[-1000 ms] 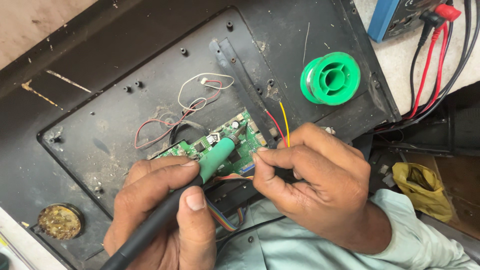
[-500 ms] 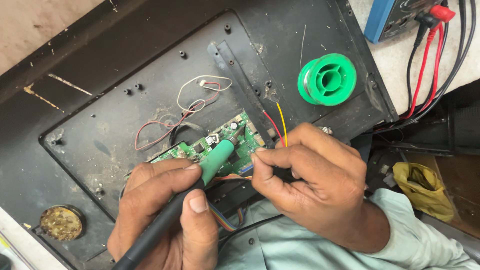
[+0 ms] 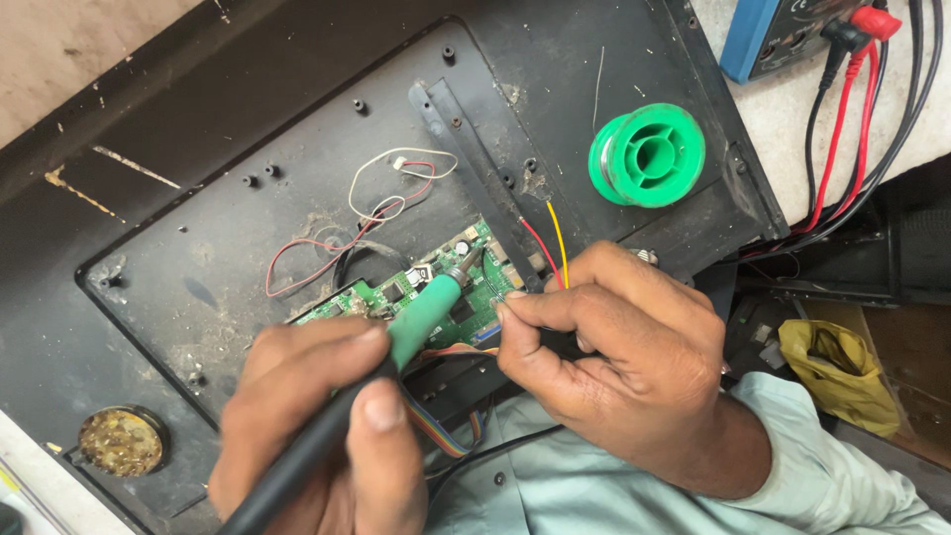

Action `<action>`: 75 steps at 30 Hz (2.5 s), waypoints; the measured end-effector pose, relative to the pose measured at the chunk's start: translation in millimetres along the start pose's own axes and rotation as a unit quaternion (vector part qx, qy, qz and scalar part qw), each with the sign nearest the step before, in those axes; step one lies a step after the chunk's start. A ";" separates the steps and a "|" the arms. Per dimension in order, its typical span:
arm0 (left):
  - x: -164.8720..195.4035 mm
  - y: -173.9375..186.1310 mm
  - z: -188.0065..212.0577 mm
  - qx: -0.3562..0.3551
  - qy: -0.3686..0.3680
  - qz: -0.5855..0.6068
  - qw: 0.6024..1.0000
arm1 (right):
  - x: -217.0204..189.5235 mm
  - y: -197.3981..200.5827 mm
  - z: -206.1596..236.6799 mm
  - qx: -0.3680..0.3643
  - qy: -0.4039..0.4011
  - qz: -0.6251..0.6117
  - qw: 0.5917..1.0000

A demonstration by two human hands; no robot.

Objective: The person repairs a circuit board mounted inside a device chassis on a cluttered workbench. They consult a small notebook, strip and position wires, then use a soldering iron with solder from a green spool to solder connections on the board, working on several joints across the clip.

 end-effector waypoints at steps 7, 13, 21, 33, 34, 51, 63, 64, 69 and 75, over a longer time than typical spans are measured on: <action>2.0 1.5 6.2 0.033 -0.017 -0.001 0.999 | 0.6 0.7 0.5 0.005 0.004 0.000 1.000; 0.6 2.2 6.4 0.024 -0.013 -0.001 1.000 | 0.4 1.2 0.6 0.006 0.000 -0.002 1.000; -2.6 1.2 9.4 0.041 -0.028 0.005 0.999 | 0.2 1.0 1.3 0.010 -0.004 -0.010 1.000; 17.3 -4.3 4.3 0.051 -0.046 0.022 0.997 | -3.2 8.4 5.6 0.014 0.020 -0.022 0.999; 23.4 -6.3 -0.1 0.042 -0.043 0.025 0.998 | -4.3 9.7 7.7 0.023 0.021 -0.027 0.999; 41.4 -66.4 -56.3 -0.057 -0.089 -0.132 0.986 | 40.1 5.3 55.8 0.087 0.029 -0.242 0.966; 40.6 -71.3 -61.2 -0.073 -0.084 -0.140 0.984 | 39.3 10.4 54.3 0.083 -0.002 -0.180 0.980; 40.6 -70.7 -61.5 -0.072 -0.084 -0.141 0.984 | 37.9 11.3 53.8 0.083 -0.006 -0.173 0.981; 42.8 -71.6 -61.1 -0.066 -0.087 -0.151 0.982 | 35.4 13.7 49.8 0.084 0.017 -0.177 0.980; 38.8 -45.4 -36.4 0.052 -0.056 0.006 0.997 | 34.0 20.2 44.7 0.091 0.014 -0.180 0.979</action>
Point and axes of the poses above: each hand's wrist, its own z-axis away from the middle knuckle, its own y-axis out of the back of the hand, x = y × z, the point moved 6 cm from there along -z, towards the middle knuckle, and after that the axes turned 14 degrees about -x, right-handed, at the moved point
